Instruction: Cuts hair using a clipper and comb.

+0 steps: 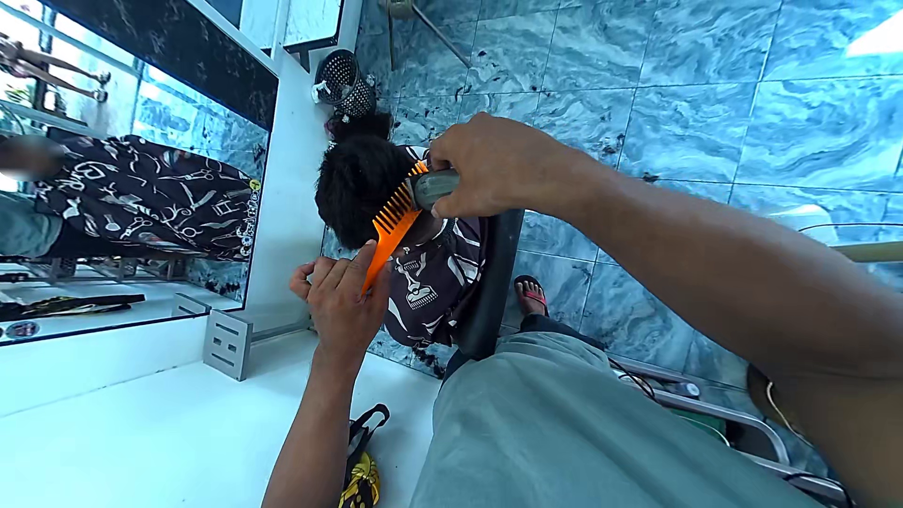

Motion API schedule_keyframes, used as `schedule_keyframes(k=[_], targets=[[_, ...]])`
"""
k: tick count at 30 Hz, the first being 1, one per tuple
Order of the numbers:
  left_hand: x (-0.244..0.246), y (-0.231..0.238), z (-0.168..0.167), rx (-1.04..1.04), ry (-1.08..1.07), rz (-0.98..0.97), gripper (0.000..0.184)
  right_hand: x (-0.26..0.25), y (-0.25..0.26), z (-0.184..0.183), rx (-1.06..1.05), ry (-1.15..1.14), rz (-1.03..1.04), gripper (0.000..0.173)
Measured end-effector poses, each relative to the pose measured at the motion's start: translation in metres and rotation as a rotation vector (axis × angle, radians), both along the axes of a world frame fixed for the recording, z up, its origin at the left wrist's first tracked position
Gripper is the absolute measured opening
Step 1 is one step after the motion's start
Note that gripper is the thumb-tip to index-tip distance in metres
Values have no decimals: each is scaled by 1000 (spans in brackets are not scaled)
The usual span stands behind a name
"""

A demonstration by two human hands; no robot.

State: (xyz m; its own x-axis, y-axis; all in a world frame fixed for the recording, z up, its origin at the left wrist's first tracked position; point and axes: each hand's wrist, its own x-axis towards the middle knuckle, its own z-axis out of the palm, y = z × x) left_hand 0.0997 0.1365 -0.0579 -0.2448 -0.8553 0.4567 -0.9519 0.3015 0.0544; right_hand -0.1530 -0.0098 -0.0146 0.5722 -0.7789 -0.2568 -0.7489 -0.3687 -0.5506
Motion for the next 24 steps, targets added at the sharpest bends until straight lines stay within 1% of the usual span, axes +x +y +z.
schedule_keyframes(k=[3,4,6,8,10,12,14,17,21,24], targets=[[0,-1,-1,4,-19,-11,32,4,3,3,3,-46,25,40],[0,0,0,44,-20,-30,32,3,5,4,23,-86,49,42],[1,9,-7,213,-46,-98,33,-5,8,-6,50,-123,49,43],[3,18,-24,332,-54,-136,31,-22,6,-27,65,-111,-24,43],[4,19,-31,304,-9,-93,29,-37,2,-50,105,-97,-95,45],[2,12,-26,213,57,-30,30,-44,-1,-65,163,-120,-129,49],[0,4,-16,127,78,17,32,-44,-4,-70,192,-188,-143,50],[0,-3,-7,58,31,24,33,-39,-10,-64,197,-245,-137,50],[-3,-5,-2,23,-16,8,32,-30,-14,-52,166,-216,-119,46],[-4,-5,-2,8,-48,-27,30,-21,-13,-44,157,-282,-58,46]])
